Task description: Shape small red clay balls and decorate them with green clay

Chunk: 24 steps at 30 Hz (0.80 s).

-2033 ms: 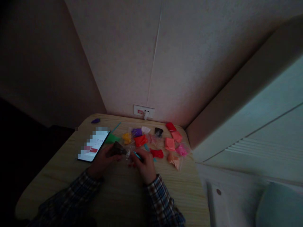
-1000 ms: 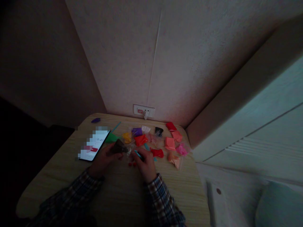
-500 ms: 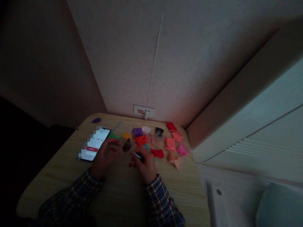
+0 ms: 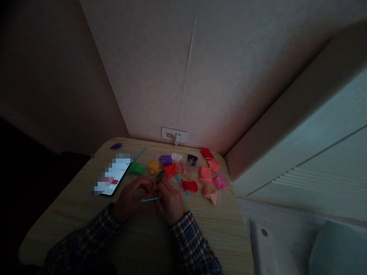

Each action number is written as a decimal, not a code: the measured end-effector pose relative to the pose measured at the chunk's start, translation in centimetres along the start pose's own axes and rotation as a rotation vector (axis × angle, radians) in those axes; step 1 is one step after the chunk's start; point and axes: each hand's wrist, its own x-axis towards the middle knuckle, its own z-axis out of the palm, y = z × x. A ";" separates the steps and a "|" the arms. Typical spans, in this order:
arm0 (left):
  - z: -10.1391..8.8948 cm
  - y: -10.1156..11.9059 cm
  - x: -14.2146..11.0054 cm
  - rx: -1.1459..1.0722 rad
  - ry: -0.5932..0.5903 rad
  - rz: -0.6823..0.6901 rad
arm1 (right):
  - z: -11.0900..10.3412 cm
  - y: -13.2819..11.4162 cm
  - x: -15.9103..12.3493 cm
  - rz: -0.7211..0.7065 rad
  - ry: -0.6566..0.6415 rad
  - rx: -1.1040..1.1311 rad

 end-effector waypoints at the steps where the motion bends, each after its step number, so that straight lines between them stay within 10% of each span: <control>1: 0.0 0.1 0.0 0.012 0.009 -0.015 | 0.1 0.0 -0.1 -0.007 -0.012 -0.021; 24: 0.1 -0.8 -0.1 0.041 0.061 -0.028 | 0.4 0.6 -0.5 -0.111 -0.042 -0.234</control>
